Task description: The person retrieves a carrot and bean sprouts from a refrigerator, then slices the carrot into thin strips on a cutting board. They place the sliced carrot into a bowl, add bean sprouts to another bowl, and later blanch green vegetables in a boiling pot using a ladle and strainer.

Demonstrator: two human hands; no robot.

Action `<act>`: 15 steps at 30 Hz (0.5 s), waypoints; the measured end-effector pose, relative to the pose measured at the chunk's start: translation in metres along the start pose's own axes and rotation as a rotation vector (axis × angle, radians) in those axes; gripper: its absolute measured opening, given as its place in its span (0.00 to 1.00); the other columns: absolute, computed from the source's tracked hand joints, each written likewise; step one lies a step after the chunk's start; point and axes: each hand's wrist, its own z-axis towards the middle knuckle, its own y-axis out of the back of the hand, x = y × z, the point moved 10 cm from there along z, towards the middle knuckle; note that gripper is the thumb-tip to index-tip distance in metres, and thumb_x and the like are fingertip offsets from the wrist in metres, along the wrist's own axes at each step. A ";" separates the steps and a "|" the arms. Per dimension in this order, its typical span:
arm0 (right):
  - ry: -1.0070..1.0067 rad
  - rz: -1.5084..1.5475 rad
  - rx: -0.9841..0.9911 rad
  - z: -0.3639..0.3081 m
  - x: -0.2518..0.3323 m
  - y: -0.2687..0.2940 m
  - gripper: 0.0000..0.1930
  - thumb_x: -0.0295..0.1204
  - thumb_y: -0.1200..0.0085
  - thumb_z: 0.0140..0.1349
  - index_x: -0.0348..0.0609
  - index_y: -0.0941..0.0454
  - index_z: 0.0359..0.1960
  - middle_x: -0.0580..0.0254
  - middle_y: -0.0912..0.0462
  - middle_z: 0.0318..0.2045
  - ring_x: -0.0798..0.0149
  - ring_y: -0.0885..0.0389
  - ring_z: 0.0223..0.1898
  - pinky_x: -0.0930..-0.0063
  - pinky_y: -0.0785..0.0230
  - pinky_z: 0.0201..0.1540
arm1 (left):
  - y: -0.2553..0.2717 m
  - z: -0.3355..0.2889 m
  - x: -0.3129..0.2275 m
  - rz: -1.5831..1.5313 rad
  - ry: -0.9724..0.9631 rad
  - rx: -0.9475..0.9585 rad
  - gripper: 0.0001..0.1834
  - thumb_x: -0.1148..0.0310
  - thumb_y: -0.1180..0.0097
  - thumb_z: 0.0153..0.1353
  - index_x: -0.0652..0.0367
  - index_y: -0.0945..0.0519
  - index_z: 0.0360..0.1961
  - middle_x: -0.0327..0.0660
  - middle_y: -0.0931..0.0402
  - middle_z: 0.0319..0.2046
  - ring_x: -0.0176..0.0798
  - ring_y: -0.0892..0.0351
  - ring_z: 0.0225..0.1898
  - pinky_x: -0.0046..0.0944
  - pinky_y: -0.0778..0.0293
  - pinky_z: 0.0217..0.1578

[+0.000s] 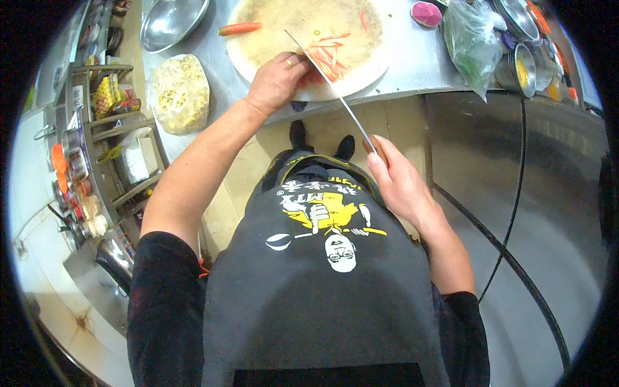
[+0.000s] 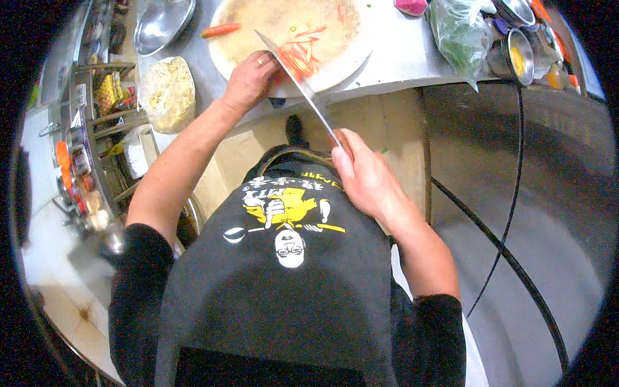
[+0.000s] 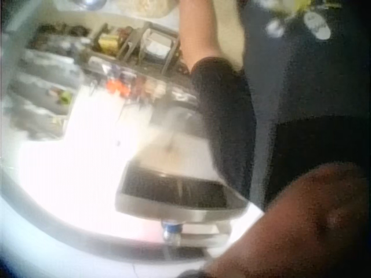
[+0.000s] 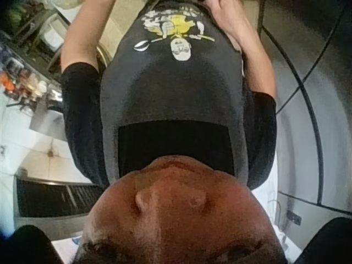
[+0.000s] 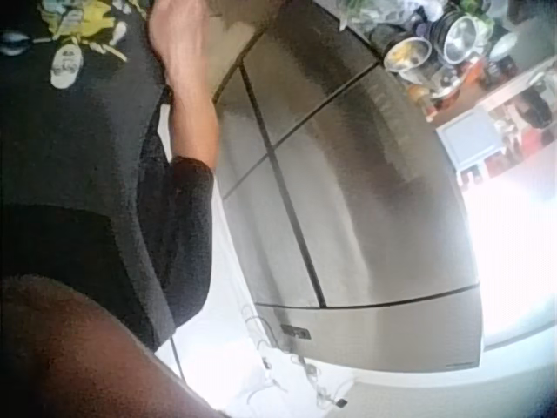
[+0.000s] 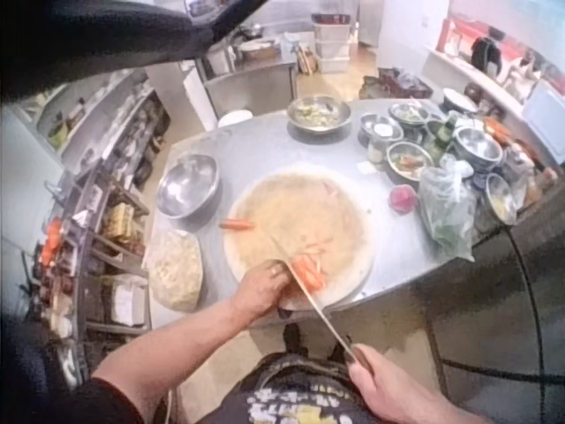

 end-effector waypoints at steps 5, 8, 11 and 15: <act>-0.033 -0.018 0.023 0.009 -0.011 -0.005 0.20 0.37 0.60 0.71 0.40 0.34 0.60 0.46 0.23 0.52 0.50 0.24 0.54 0.65 0.35 0.56 | -0.001 -0.003 -0.001 -0.001 0.024 -0.004 0.16 0.72 0.43 0.48 0.55 0.19 0.41 0.39 0.21 0.43 0.42 0.23 0.45 0.38 0.24 0.45; 0.094 0.021 -0.030 -0.001 0.012 0.004 0.22 0.39 0.58 0.70 0.40 0.36 0.61 0.39 0.22 0.49 0.40 0.25 0.53 0.57 0.32 0.54 | 0.002 -0.006 0.000 -0.018 0.018 -0.036 0.14 0.71 0.41 0.48 0.55 0.19 0.40 0.40 0.22 0.41 0.44 0.23 0.44 0.40 0.23 0.43; 0.080 -0.020 -0.039 0.002 0.005 0.001 0.22 0.39 0.58 0.70 0.40 0.36 0.61 0.39 0.22 0.49 0.41 0.24 0.53 0.56 0.32 0.54 | 0.005 -0.005 -0.002 -0.052 0.004 -0.089 0.15 0.71 0.40 0.49 0.54 0.21 0.41 0.42 0.22 0.40 0.47 0.23 0.44 0.43 0.22 0.41; 0.076 -0.018 -0.028 0.002 0.013 0.004 0.22 0.39 0.58 0.70 0.41 0.36 0.61 0.40 0.22 0.49 0.41 0.24 0.53 0.56 0.32 0.54 | 0.001 -0.009 0.004 -0.070 0.036 -0.066 0.14 0.72 0.40 0.48 0.54 0.20 0.39 0.41 0.22 0.39 0.47 0.23 0.43 0.42 0.23 0.40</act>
